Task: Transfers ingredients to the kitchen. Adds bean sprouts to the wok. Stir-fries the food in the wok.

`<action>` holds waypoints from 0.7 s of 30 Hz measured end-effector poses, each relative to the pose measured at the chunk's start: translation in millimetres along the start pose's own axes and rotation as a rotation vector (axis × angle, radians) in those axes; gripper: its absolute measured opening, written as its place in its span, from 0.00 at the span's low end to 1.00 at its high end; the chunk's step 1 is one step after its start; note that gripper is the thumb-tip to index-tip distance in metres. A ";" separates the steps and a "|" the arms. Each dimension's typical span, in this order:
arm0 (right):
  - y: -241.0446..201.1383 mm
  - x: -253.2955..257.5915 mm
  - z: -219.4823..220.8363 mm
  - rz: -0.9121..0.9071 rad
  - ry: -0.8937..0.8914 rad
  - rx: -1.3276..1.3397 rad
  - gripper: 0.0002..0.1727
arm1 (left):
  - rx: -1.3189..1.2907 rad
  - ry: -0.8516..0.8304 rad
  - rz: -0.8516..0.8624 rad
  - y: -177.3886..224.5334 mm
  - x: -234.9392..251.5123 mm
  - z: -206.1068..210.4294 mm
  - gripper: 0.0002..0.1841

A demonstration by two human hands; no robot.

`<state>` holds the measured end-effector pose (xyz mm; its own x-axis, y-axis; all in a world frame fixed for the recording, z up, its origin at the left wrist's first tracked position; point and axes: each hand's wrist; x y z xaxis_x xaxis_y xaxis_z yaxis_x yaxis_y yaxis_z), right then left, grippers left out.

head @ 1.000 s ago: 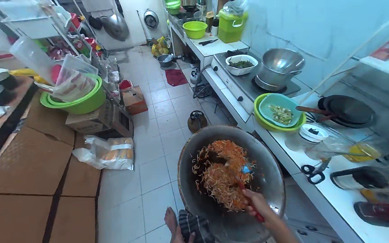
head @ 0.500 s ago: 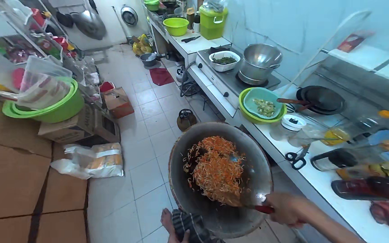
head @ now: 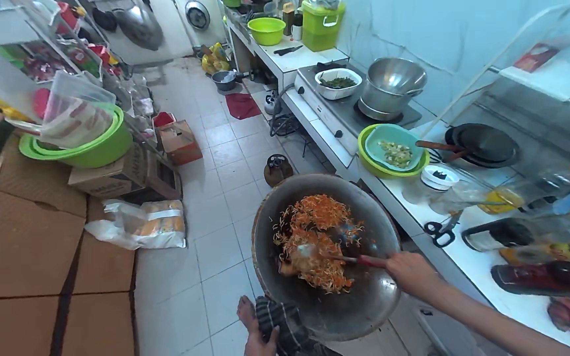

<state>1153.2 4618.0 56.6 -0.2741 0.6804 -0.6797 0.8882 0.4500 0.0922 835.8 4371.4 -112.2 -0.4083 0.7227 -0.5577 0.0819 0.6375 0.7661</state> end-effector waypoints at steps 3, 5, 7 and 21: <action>14.6 -22.8 -28.0 0.112 -0.210 -0.025 0.22 | 0.018 0.008 -0.008 0.0 1.8 0.0 0.34; 7.4 -25.2 -29.3 0.108 -0.374 -0.060 0.19 | 0.027 0.002 0.004 -2.9 4.6 2.2 0.34; -13.8 -12.3 -14.1 0.032 -0.448 0.016 0.17 | 0.034 -0.007 -0.008 -0.8 3.2 -0.1 0.33; -22.4 27.5 106.6 0.141 -0.163 1.680 0.26 | -0.062 -0.007 0.032 -7.0 7.4 -3.7 0.32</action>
<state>1165.1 4565.0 -41.7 -0.2217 0.5485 -0.8062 0.3122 -0.7433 -0.5916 828.9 4371.3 -120.5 -0.3998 0.7446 -0.5345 0.0385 0.5963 0.8018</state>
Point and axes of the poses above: each hand's wrist, its own x-axis towards the middle knuckle, its own z-axis out of the palm, y = z × x, and after that the axes turned 4 degrees about z, right-handed
